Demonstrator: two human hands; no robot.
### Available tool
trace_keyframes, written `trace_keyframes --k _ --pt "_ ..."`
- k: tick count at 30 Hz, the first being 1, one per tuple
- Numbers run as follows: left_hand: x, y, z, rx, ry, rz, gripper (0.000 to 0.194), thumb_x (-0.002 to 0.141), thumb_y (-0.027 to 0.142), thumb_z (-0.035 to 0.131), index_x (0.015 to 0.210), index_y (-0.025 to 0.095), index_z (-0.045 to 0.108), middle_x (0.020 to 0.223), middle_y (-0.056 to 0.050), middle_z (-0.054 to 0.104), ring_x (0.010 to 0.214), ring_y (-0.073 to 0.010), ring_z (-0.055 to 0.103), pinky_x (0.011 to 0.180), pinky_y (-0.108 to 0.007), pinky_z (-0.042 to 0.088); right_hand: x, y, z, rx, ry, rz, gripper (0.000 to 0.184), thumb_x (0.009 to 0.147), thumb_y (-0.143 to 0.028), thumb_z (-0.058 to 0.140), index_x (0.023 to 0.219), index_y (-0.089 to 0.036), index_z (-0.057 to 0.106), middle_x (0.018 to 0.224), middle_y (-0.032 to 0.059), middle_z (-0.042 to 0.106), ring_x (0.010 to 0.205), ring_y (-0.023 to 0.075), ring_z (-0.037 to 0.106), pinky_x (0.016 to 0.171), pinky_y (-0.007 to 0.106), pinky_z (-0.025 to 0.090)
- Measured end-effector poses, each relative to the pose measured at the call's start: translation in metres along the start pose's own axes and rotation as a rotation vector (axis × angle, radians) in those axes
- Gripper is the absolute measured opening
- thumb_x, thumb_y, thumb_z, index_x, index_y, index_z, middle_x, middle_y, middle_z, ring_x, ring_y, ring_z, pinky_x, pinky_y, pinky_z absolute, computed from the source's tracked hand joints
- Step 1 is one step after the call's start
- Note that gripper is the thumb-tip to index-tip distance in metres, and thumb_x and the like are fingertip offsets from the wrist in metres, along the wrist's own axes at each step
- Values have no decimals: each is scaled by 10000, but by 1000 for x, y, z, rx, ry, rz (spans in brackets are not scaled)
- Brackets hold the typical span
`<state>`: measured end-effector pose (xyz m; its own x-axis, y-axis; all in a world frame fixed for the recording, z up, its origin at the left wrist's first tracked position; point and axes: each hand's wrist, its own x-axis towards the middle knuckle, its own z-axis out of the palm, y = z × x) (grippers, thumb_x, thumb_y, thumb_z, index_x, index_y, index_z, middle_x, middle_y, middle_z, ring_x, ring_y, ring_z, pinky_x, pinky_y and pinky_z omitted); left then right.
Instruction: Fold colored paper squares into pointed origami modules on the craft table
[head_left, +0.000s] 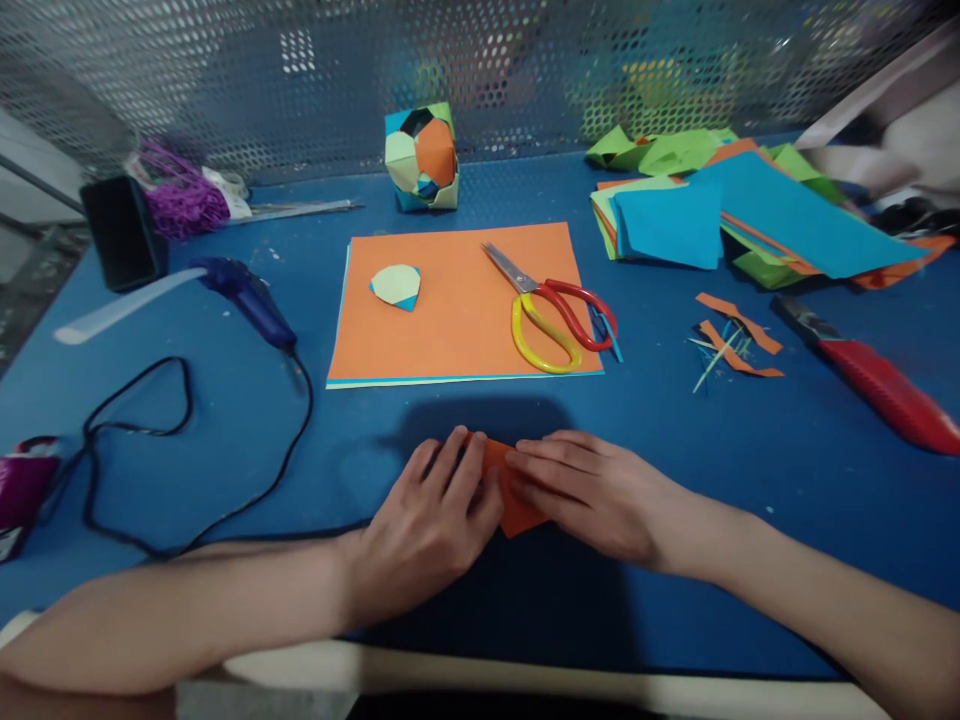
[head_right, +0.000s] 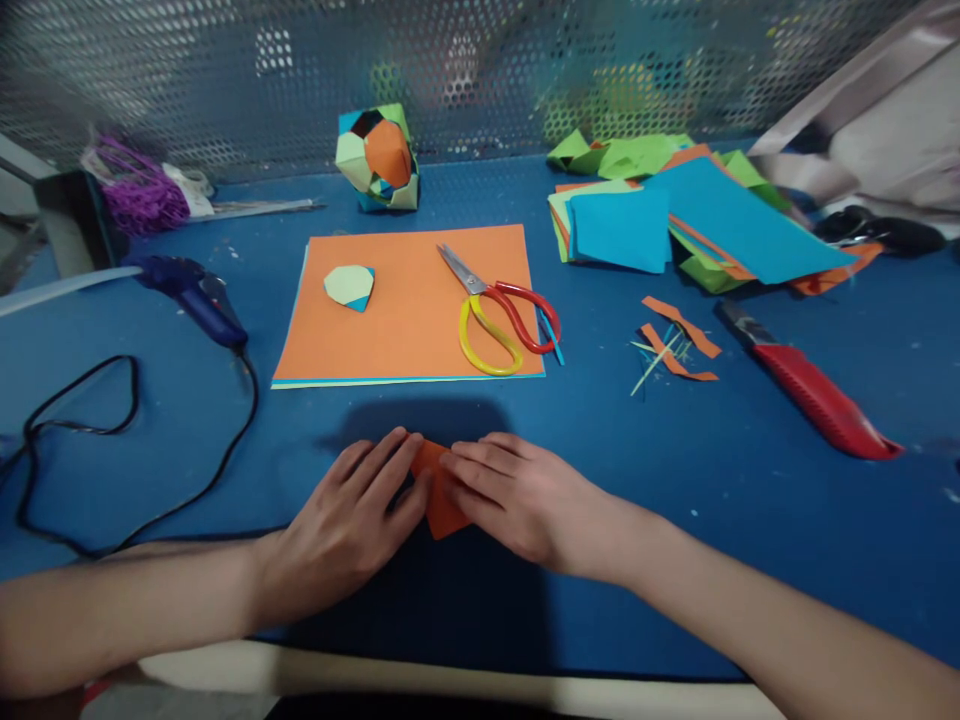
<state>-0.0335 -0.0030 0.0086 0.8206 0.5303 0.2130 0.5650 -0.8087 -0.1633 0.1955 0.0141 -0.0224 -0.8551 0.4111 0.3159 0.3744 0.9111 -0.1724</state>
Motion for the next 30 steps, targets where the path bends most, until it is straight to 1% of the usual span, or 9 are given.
trace_keyframes --k 4,8,12,17,22,26,30 --pt "5 -8 -1 -32 -16 9 254 824 70 429 1025 56 583 1114 -244 626 1060 -312 601 818 -417 495 1 0 -4 11 9 -2 260 892 -129 464 1093 -109 628 1152 119 642 1125 239 546 908 402 467" --pt "8 -14 -1 -69 -6 1 227 819 78 470 1012 57 589 1066 -196 649 1013 -256 617 815 -376 491 2 0 -7 23 -11 -19 263 892 -124 451 1086 -105 628 1146 124 645 1142 254 538 902 413 479" --pt "11 -17 -3 -73 -15 18 212 867 162 480 1025 90 602 1030 -149 661 953 -220 627 780 -354 488 2 0 -9 31 -5 -30 255 889 -120 445 1055 -106 638 1164 127 638 1133 271 547 883 425 495" --pt "14 -17 -4 -9 -19 10 259 892 297 478 1010 123 629 1021 -143 663 863 -213 642 691 -342 486 1 0 -10 29 27 -26 254 903 -121 437 1060 -95 635 1164 141 638 1161 254 533 898 418 495" --pt "16 -17 -6 -16 -16 20 282 892 328 476 974 119 646 990 -133 665 822 -205 642 659 -339 483 1 -1 -15 30 31 -17 263 914 -111 408 1029 -100 645 1169 156 633 1175 245 526 910 419 495" --pt "16 -16 -6 -27 -27 15 333 886 371 476 994 105 644 1004 -152 659 836 -228 640 647 -353 484 0 -1 -17 34 12 -22 288 920 -103 377 1045 -81 636 1193 170 614 1192 252 510 924 423 488" --pt "15 -14 -6 -42 -40 7 358 876 396 485 1015 105 640 1034 -172 648 865 -248 639 663 -365 483 -2 -1 -17 24 24 -37 300 930 -120 355 1025 -104 639 1197 158 612 1210 236 492 933 425 482"
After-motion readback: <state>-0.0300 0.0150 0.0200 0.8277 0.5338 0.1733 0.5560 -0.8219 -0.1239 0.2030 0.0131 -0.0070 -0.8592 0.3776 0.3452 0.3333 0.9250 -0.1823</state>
